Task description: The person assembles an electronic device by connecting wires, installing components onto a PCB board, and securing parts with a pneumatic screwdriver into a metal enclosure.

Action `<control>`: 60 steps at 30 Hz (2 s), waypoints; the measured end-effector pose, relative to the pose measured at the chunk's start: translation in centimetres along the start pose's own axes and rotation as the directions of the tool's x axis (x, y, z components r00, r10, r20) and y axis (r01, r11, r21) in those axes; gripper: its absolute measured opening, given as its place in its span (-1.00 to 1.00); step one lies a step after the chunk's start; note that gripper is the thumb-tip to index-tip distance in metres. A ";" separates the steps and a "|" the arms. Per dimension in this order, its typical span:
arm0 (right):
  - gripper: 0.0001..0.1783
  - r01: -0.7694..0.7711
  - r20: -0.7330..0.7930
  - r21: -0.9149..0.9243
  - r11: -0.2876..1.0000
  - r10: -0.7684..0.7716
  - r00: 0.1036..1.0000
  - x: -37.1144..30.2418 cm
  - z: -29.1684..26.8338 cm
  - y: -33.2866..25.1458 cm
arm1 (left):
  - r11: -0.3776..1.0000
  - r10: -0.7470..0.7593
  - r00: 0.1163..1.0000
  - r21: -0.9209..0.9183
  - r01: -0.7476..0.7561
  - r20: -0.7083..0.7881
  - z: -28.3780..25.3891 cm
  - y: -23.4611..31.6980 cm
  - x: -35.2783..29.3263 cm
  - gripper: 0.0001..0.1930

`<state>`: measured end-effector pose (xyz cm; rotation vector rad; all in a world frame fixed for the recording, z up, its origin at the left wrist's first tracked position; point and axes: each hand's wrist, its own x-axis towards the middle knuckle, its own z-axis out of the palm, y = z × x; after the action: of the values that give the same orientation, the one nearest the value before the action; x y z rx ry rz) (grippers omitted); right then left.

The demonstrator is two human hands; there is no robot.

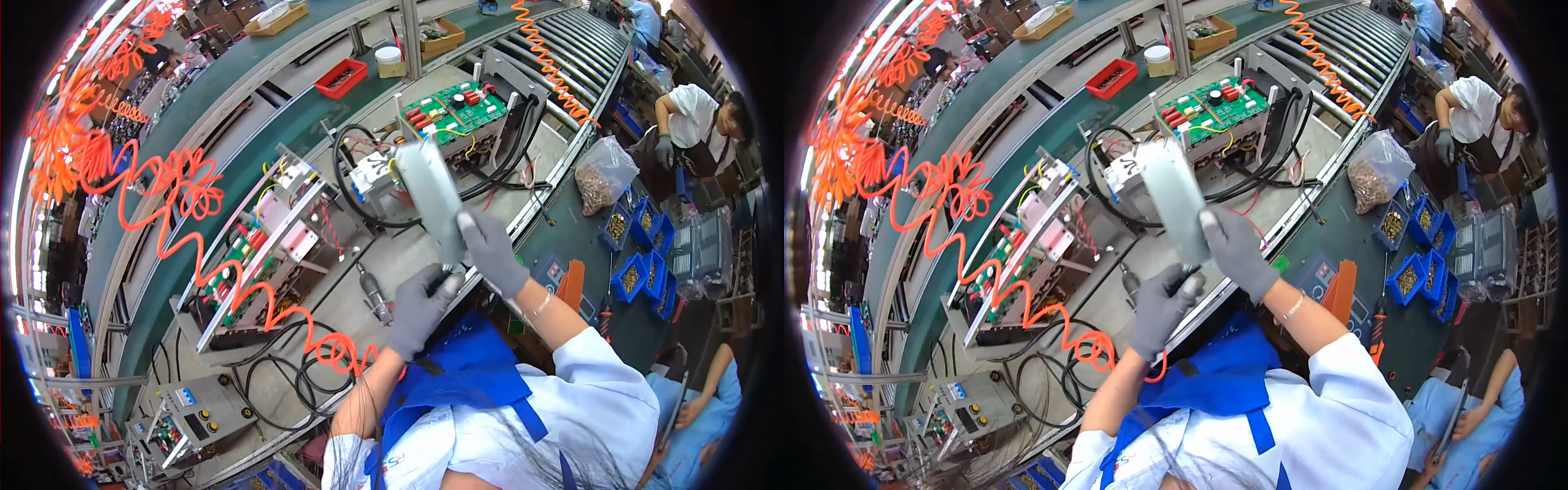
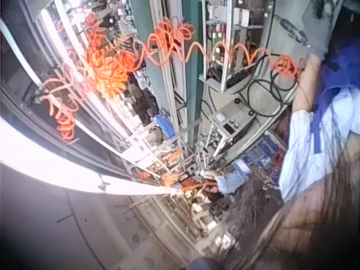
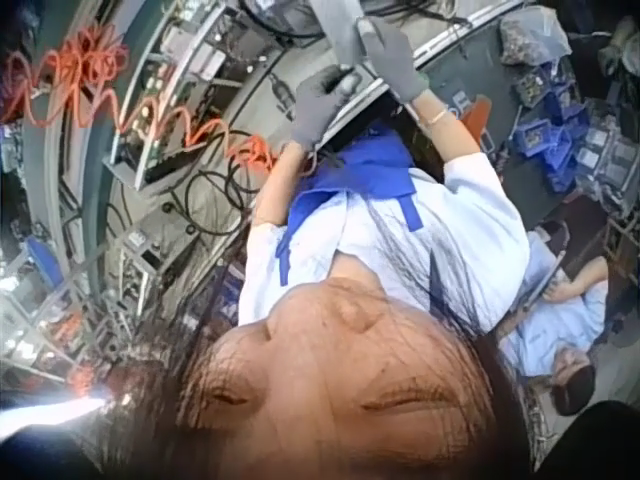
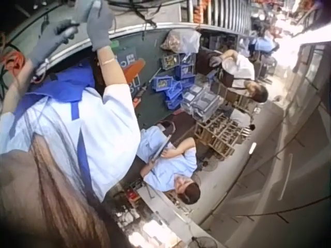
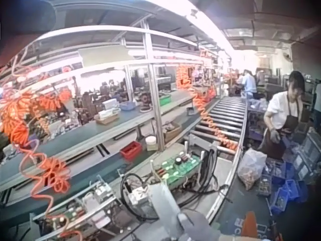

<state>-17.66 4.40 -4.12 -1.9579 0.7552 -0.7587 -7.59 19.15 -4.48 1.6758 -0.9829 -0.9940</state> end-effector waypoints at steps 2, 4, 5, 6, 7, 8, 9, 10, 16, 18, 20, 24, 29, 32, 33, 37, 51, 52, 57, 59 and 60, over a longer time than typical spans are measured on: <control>-0.70 0.035 -0.226 -0.231 0.972 -0.089 0.970 3.9 -1.2 1.2 | 0.954 0.232 0.960 0.230 -0.193 -0.158 -1.5 1.3 2.6 -0.63; -0.70 0.091 -0.226 -0.369 0.925 -0.185 0.956 8.4 -2.1 1.9 | 0.679 0.585 0.786 0.651 -0.340 -0.200 -4.6 3.4 6.4 -0.63; -0.71 0.138 -0.214 -0.513 0.847 -0.282 0.935 10.2 -2.5 2.4 | 0.499 0.672 0.732 0.797 -0.341 -0.108 -6.2 4.8 8.9 -0.62; -0.71 0.117 -0.232 -0.506 0.854 -0.266 0.936 11.8 -2.4 2.9 | 0.406 0.691 0.719 0.862 -0.304 -0.072 -7.2 6.0 11.6 -0.64; -0.73 0.134 -0.195 -0.577 0.806 -0.296 0.935 13.3 -2.0 3.3 | 0.306 0.708 0.705 0.916 -0.260 -0.036 -8.1 7.1 14.4 -0.65; -0.76 0.167 -0.147 -0.638 0.752 -0.331 0.932 14.3 -1.4 3.1 | 0.273 0.680 0.732 0.917 -0.292 0.031 -9.6 7.5 17.0 -0.67; -0.76 0.168 -0.149 -0.630 0.758 -0.331 0.932 14.9 -0.5 3.0 | 0.248 0.649 0.755 0.914 -0.321 0.089 -11.2 7.1 19.7 -0.69; -0.80 0.160 -0.092 -0.673 0.722 -0.297 0.950 15.5 0.4 2.8 | 0.244 0.645 0.760 0.920 -0.308 0.084 -12.9 6.4 21.9 -0.69; -0.75 0.148 0.009 -0.765 0.626 -0.220 0.975 16.6 2.9 5.6 | -0.062 -0.233 0.964 0.988 -0.144 0.126 -13.9 6.9 29.5 -0.66; -0.75 0.122 0.023 -0.777 0.617 -0.166 0.986 16.6 3.6 5.8 | -0.152 -0.286 0.954 0.978 -0.141 0.093 -13.2 7.1 30.0 -0.65; -0.67 0.064 0.046 -0.743 0.667 -0.045 0.998 16.1 3.5 5.8 | -0.211 -0.382 0.923 0.969 -0.129 0.040 -12.7 7.5 30.7 -0.58; -0.52 0.010 -0.057 -0.527 0.850 -0.047 0.997 12.6 3.9 5.8 | -0.048 -0.249 0.949 0.976 -0.213 0.195 -14.4 6.4 29.7 -0.54; -0.54 0.015 -0.061 -0.463 0.886 -0.049 0.997 12.6 3.6 7.2 | -0.032 -0.284 0.933 0.970 -0.241 0.222 -13.9 6.2 29.7 -0.57; -0.55 -0.001 -0.068 -0.507 0.862 -0.039 0.997 12.9 3.4 7.0 | 0.004 -0.262 0.942 0.976 -0.217 0.211 -13.7 6.6 29.4 -0.59; -0.56 -0.014 -0.062 -0.525 0.851 -0.022 0.998 12.8 3.4 7.0 | 0.011 -0.263 0.943 0.978 -0.209 0.205 -13.8 6.3 29.3 -0.59; -0.51 0.011 0.011 -0.604 0.797 -0.005 1.000 13.0 3.4 5.9 | 0.084 0.172 0.958 0.965 -0.247 0.230 -14.3 5.2 28.6 -0.62; -0.33 0.884 0.850 0.003 0.467 -0.466 0.243 -1.6 19.2 11.7 | 0.647 0.407 0.753 0.745 0.162 -0.517 -7.3 -3.8 -11.3 -0.61; -0.39 0.896 0.862 0.047 0.443 -0.471 0.188 -2.2 20.1 12.5 | 0.631 0.367 0.711 0.722 0.283 -0.599 -6.6 -5.1 -14.4 -0.61; -0.52 0.925 0.836 0.222 0.308 -0.549 -0.018 -1.0 25.4 13.2 | 0.684 0.140 0.297 0.309 0.661 -0.945 -4.8 -13.0 -29.6 -0.72; -0.53 0.918 0.800 0.315 0.242 -0.588 -0.119 -0.1 26.3 11.8 | 0.658 0.044 0.042 0.060 0.750 -0.998 -4.3 -16.0 -34.6 -0.74; -0.53 0.894 0.813 0.358 0.271 -0.562 -0.155 0.0 26.8 11.1 | 0.644 0.031 -0.056 -0.023 0.765 -0.998 -4.6 -17.7 -37.4 -0.76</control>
<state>0.06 13.26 -25.31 -2.6233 -1.2615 -0.0232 -13.56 59.33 -13.36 2.6087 0.3860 0.5104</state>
